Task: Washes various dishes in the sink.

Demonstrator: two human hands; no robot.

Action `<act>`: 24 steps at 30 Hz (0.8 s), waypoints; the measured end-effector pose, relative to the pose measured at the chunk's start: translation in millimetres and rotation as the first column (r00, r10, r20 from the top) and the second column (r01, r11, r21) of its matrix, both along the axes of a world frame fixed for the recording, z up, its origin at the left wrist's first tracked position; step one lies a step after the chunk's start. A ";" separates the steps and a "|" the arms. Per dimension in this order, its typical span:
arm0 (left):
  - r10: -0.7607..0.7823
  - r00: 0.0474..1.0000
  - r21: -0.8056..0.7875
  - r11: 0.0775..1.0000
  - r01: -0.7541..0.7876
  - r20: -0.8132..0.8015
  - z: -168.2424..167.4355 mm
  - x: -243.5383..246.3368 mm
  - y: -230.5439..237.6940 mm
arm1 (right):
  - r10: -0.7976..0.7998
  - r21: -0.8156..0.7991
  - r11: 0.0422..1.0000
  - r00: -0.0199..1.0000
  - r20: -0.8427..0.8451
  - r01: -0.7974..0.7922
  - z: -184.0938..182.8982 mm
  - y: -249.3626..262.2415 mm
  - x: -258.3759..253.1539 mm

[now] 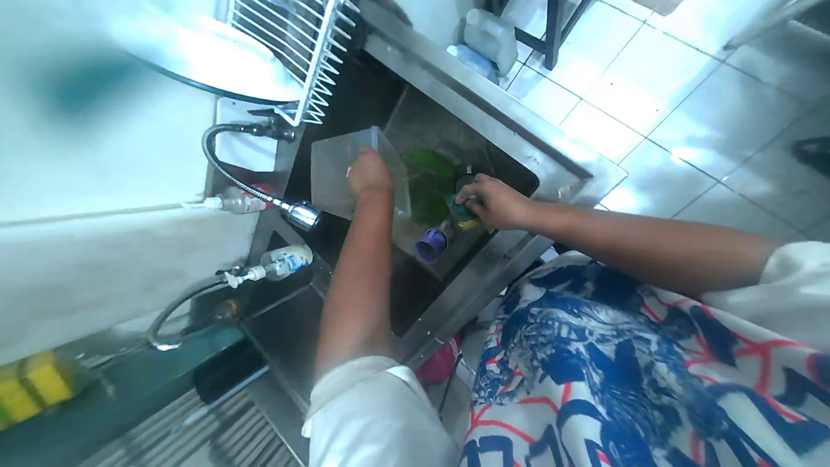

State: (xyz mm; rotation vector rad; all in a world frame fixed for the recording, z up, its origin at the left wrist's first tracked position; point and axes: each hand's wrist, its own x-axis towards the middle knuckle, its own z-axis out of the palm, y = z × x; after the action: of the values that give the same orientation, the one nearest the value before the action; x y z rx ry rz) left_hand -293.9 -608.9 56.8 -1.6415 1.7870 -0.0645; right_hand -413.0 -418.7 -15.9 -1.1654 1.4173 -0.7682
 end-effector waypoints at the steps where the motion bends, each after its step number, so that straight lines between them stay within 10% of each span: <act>1: -0.007 1.000 0.008 1.000 0.007 0.004 2.5 -3.0 2.0 | -0.004 -0.001 1.000 1.000 0.000 0.004 0.9 0.4 0.8; 21: -0.050 0.997 0.041 0.998 0.052 -0.052 15.9 9.3 50.6 | 0.038 -0.068 0.997 0.998 -0.055 -0.042 1.4 9.6 15.5; 24: -0.029 0.995 0.063 0.997 0.035 -0.100 28.8 29.5 59.3 | 0.043 0.066 0.997 0.999 -0.024 -0.042 88.6 22.6 -5.4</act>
State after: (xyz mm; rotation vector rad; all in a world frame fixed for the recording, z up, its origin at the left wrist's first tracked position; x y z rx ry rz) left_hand -264.3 -549.6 85.6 -1.5951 1.8699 0.0603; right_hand -418.4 -396.1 72.6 -1.1540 1.4237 -0.6745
